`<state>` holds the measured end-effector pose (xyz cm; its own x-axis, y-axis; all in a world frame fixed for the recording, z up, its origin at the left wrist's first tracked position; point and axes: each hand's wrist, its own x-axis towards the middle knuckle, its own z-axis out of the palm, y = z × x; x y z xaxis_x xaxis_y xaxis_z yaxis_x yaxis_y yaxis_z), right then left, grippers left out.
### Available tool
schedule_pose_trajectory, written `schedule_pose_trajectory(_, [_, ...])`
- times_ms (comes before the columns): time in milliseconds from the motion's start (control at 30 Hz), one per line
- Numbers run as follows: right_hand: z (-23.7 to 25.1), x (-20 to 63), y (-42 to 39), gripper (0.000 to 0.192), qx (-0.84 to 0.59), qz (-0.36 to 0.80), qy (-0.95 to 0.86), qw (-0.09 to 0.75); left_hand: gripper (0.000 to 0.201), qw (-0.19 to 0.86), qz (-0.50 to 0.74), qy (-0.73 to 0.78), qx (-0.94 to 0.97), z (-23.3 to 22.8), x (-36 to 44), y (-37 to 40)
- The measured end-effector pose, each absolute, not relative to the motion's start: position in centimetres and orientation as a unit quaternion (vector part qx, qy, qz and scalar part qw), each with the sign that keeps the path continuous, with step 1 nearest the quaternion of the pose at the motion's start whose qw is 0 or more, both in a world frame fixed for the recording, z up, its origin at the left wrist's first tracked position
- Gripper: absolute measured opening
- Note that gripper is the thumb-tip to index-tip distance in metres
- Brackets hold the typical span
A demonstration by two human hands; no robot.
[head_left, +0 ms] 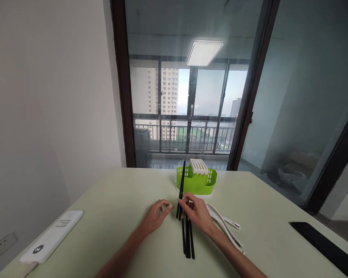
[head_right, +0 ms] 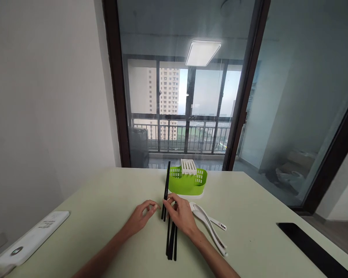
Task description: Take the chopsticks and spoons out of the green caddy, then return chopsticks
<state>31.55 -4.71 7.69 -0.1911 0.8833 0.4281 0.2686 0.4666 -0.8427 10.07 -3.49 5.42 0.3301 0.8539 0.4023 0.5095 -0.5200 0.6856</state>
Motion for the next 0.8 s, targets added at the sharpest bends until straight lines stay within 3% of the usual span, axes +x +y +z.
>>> schedule_pose_trajectory(600, [5.0,29.9,-4.1,0.022,-0.434,0.227,-0.736,0.468,0.026,0.326,0.334,0.448,0.763,3.6,9.8,-2.3])
schedule_pose_trajectory(800, [5.8,30.3,-3.7,0.017,-0.422,0.192,-0.758,0.458,0.022,0.295,0.329,0.456,0.772,3.7,9.9,-2.3])
